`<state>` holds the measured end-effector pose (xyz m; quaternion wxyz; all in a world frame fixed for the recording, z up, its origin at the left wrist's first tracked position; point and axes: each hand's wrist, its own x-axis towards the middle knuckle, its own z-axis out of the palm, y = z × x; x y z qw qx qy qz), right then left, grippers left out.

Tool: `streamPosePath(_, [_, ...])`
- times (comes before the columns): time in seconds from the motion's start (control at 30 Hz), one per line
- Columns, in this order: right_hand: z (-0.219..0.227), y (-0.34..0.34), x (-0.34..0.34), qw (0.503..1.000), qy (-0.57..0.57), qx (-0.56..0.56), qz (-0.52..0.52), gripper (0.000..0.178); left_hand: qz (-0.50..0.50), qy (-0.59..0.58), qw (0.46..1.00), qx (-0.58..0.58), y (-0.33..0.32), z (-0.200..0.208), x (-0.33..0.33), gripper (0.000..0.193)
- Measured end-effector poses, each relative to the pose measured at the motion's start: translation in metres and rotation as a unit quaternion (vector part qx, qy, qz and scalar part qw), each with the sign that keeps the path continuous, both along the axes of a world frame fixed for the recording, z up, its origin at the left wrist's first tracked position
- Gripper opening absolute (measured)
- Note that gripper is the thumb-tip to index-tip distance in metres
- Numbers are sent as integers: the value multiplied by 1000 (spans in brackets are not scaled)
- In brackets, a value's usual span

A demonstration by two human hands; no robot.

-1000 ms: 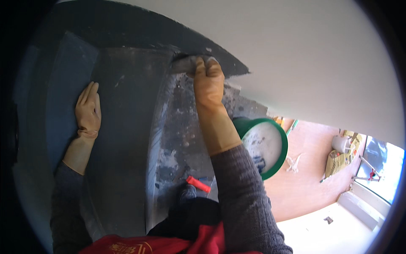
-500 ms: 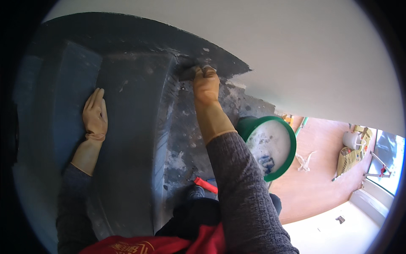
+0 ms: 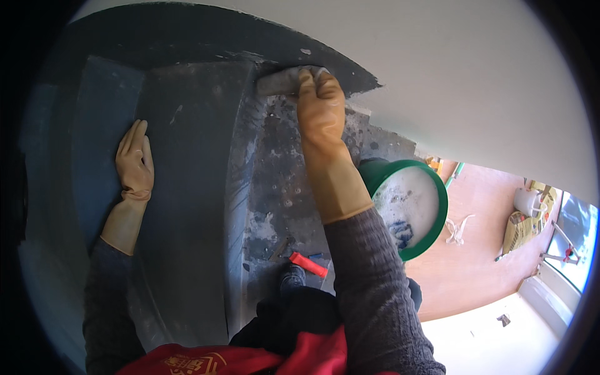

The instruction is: The person cleans a spiral staircase by scraping residue from the steps with a scraper, then wiping the surfaces with a blue cloth. The person repeatedly dips the cloth into a green bucket of soapy water and scrubs multiple steps, moving downward along the staircase.

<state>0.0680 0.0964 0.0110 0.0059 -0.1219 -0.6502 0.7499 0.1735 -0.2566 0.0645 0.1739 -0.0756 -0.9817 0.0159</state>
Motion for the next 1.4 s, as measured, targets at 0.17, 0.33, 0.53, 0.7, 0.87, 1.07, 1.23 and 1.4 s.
streamPosePath(0.17, [4,-5,-4,996,-83,-24,-11,23,-4,12,1000,-2,0,-1,-2,27])
streamPosePath(0.33, [4,0,-4,1000,-8,3,10,26,5,6,1000,-20,0,0,-2,28])
streamPosePath(0.53, [19,-13,-8,994,-61,88,12,30,5,14,1000,-4,1,1,0,30])
streamPosePath(0.7, [48,-38,-19,937,155,308,53,31,12,3,1000,1,2,0,2,28])
streamPosePath(0.87, [46,-47,-33,888,106,421,154,28,6,9,1000,8,1,1,2,28])
streamPosePath(1.07, [39,-13,-14,884,134,439,92,31,0,35,999,20,-1,2,1,28])
streamPosePath(1.23, [50,-49,-45,625,159,718,262,24,21,19,998,47,0,1,2,27])
streamPosePath(1.4, [68,-37,-54,606,88,739,281,27,11,32,998,47,-1,1,1,28])
